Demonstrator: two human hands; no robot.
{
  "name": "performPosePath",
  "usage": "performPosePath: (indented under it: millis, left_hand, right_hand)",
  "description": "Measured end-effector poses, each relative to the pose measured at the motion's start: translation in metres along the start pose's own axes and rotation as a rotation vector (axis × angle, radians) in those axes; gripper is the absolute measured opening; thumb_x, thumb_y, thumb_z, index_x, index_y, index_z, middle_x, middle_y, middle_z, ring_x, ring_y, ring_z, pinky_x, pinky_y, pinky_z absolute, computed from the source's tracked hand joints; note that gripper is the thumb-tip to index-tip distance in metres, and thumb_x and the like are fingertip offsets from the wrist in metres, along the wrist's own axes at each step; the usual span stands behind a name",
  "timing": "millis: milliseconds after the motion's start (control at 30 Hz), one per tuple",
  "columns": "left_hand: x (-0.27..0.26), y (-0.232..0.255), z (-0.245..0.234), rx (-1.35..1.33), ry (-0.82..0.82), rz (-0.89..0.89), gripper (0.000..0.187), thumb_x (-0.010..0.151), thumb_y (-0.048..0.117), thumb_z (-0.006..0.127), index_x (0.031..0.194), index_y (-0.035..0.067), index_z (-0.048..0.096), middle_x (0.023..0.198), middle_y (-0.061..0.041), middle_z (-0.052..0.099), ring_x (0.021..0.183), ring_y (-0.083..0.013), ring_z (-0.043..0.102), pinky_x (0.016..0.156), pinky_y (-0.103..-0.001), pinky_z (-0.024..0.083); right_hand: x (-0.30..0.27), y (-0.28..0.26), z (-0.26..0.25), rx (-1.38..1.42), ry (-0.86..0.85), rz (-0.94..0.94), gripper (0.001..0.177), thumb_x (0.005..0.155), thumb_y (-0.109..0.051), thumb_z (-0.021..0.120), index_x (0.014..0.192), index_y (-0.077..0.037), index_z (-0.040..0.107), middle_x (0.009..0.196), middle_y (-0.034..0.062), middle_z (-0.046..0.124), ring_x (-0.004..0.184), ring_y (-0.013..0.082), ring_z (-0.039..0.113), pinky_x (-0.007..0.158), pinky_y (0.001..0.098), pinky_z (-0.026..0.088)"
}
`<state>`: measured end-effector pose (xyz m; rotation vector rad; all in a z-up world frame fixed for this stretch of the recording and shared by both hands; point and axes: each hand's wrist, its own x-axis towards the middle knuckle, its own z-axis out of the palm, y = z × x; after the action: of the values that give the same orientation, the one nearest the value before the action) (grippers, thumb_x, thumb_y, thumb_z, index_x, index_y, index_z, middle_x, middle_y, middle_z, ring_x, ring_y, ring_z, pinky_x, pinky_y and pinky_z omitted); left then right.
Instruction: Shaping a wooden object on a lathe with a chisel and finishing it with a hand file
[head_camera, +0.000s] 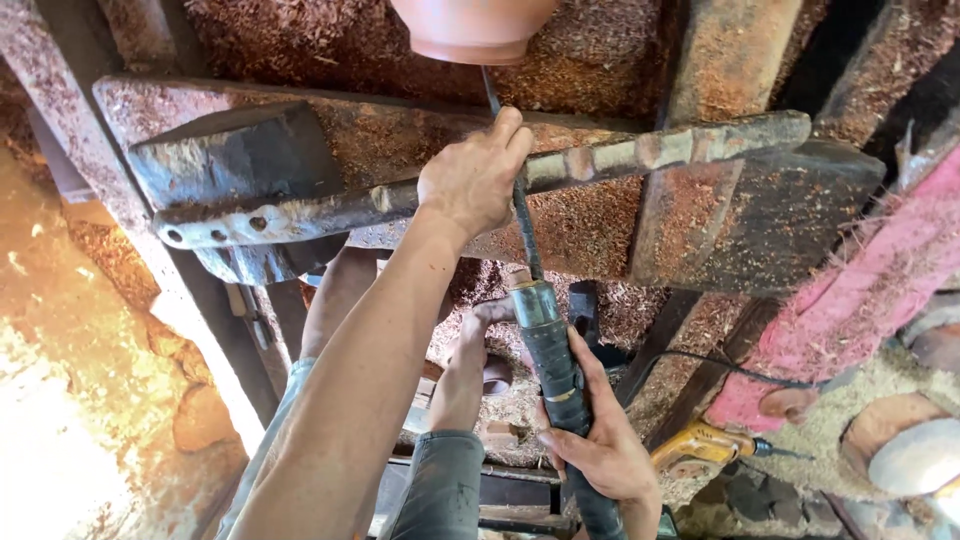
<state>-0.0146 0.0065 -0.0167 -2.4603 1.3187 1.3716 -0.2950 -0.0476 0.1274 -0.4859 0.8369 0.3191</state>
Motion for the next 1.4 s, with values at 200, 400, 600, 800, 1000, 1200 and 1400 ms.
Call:
performPosePath:
  millis: [200,400,600,800,1000,1200,1400]
  left_hand:
    - [0.000,0.000,0.002,-0.004,0.004,0.011,0.045,0.077,-0.002,0.073,0.114,0.006,0.047,0.136,-0.011,0.040,0.070,-0.0329,0.064,0.049,-0.052,0.060]
    - [0.001,0.000,0.002,0.024,-0.003,0.016,0.052,0.073,-0.001,0.075,0.117,0.005,0.047,0.132,-0.012,0.040,0.070,-0.0297,0.062,0.051,-0.048,0.061]
    - [0.000,0.000,0.003,0.019,0.007,0.005,0.048,0.075,-0.001,0.075,0.114,0.006,0.047,0.134,-0.011,0.039,0.070,-0.0303,0.062,0.050,-0.050,0.061]
    - [0.001,-0.001,0.005,0.056,0.014,0.023,0.052,0.074,0.002,0.078,0.116,0.004,0.048,0.132,-0.013,0.040,0.063,-0.0246,0.059,0.044,-0.041,0.059]
    - [0.000,0.001,0.000,0.030,0.006,0.004,0.050,0.074,0.002,0.076,0.115,0.007,0.048,0.131,-0.011,0.041,0.070,-0.0294,0.064,0.050,-0.049,0.062]
    - [0.000,0.001,0.003,0.027,0.022,0.019,0.046,0.076,0.001,0.073,0.114,0.007,0.048,0.129,-0.011,0.040,0.071,-0.0333,0.065,0.050,-0.054,0.061]
    - [0.001,0.000,0.002,0.026,0.006,0.027,0.040,0.081,0.002,0.073,0.111,0.007,0.047,0.130,-0.011,0.040,0.069,-0.0321,0.063,0.046,-0.051,0.060]
  right_hand:
    - [0.001,-0.001,-0.018,0.009,-0.068,0.033,0.102,0.088,-0.001,0.070,0.165,-0.025,0.008,0.096,0.0217,0.059,0.061,0.0141,0.052,0.047,0.0265,0.056]
    - [0.002,-0.003,-0.031,-0.121,-0.079,0.086,0.105,0.086,0.003,0.069,0.165,-0.028,0.006,0.091,0.0172,0.060,0.056,0.0133,0.056,0.044,0.0261,0.058]
    - [0.005,-0.005,-0.040,-0.133,-0.152,0.035,0.104,0.088,0.000,0.070,0.165,-0.026,0.006,0.090,0.0190,0.060,0.058,0.0147,0.055,0.047,0.0265,0.057]
    - [0.003,0.000,-0.044,-0.081,-0.041,0.128,0.107,0.081,0.000,0.073,0.164,-0.029,0.012,0.101,0.0246,0.066,0.065,0.0149,0.056,0.048,0.0265,0.054]
    - [0.005,0.000,-0.044,-0.036,-0.075,0.073,0.104,0.084,0.000,0.072,0.165,-0.025,0.011,0.098,0.0232,0.061,0.068,0.0162,0.055,0.044,0.0240,0.052]
    - [0.005,0.006,-0.046,0.045,-0.048,0.089,0.110,0.080,-0.001,0.077,0.165,-0.026,0.011,0.104,0.0290,0.064,0.067,0.0177,0.057,0.042,0.0255,0.052]
    - [0.003,0.010,-0.034,0.110,-0.025,0.051,0.112,0.080,-0.004,0.081,0.165,-0.027,0.013,0.126,0.0264,0.058,0.076,0.0186,0.056,0.040,0.0245,0.052]
